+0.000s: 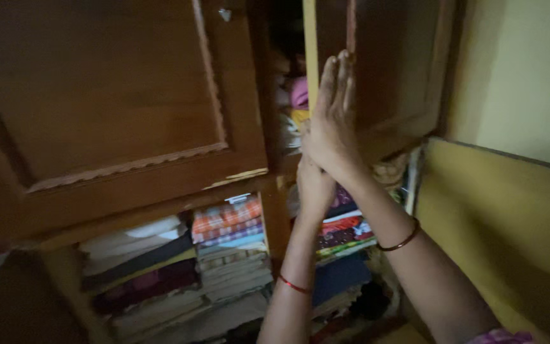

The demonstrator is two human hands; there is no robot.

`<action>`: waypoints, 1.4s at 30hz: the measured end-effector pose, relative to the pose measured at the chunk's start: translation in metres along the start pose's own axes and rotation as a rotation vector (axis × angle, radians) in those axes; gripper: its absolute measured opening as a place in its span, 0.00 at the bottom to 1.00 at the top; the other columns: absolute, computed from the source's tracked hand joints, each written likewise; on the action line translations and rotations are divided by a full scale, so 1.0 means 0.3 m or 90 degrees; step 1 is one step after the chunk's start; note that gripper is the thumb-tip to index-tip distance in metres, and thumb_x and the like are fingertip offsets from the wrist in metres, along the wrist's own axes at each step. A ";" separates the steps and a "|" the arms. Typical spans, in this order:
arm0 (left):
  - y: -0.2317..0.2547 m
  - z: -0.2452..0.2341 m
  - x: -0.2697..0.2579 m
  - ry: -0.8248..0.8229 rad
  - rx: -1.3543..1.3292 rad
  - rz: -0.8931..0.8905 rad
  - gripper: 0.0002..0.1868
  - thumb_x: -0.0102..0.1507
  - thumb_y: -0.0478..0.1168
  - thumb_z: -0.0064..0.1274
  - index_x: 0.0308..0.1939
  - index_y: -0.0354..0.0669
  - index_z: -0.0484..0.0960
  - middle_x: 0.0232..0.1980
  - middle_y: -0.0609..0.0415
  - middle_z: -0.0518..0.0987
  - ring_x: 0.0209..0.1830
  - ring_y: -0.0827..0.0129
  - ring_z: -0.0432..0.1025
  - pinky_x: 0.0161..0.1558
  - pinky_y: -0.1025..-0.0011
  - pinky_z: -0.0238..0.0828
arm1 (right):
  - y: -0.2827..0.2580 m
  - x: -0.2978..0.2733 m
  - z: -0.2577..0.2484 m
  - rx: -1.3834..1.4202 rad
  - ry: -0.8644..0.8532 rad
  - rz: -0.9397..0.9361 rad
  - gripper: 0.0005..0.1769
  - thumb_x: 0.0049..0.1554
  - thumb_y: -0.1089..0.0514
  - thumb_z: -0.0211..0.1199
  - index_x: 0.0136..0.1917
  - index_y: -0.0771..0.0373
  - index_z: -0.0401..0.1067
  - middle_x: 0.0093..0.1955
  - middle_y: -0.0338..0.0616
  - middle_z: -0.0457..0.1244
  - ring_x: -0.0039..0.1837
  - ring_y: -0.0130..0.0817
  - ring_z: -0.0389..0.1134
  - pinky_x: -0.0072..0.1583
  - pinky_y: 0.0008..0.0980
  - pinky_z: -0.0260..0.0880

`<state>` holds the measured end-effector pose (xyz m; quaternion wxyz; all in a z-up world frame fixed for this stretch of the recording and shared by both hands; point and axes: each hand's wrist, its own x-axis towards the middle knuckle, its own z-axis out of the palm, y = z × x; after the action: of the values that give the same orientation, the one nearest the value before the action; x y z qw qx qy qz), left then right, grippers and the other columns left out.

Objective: The person repeatedly opens and closes the doors of a wooden wardrobe containing folded clothes. The person also opens and closes a room door. No items are removed or placed inside the wardrobe.

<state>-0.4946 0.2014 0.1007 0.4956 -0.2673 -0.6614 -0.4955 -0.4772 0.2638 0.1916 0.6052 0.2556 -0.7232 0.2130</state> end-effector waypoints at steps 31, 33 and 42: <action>0.170 0.112 -0.259 -0.487 -0.106 0.078 0.43 0.64 0.55 0.59 0.72 0.30 0.62 0.73 0.34 0.66 0.75 0.46 0.63 0.71 0.58 0.63 | 0.352 -0.218 -0.791 0.441 0.017 0.195 0.55 0.55 0.80 0.50 0.89 0.58 0.34 0.88 0.57 0.40 0.73 0.39 0.61 0.59 0.30 0.70; 0.167 0.152 -0.274 -0.517 -0.075 0.094 0.43 0.63 0.56 0.59 0.72 0.30 0.64 0.73 0.34 0.67 0.74 0.45 0.64 0.71 0.56 0.61 | 0.391 -0.232 -0.834 0.485 0.029 0.153 0.53 0.57 0.78 0.51 0.89 0.60 0.38 0.84 0.56 0.47 0.76 0.38 0.60 0.69 0.33 0.72; 0.136 0.307 -0.332 -0.563 -0.078 0.090 0.43 0.63 0.59 0.57 0.71 0.30 0.66 0.73 0.36 0.68 0.74 0.46 0.63 0.72 0.57 0.60 | 0.592 -0.266 -1.068 0.462 0.061 0.207 0.49 0.53 0.67 0.57 0.85 0.64 0.45 0.73 0.50 0.58 0.73 0.39 0.61 0.76 0.43 0.68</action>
<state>-0.4598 0.3149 0.0234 0.1814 -0.5266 -0.7590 -0.3372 -0.3321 0.6089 0.1699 0.4667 0.3245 -0.6033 0.5593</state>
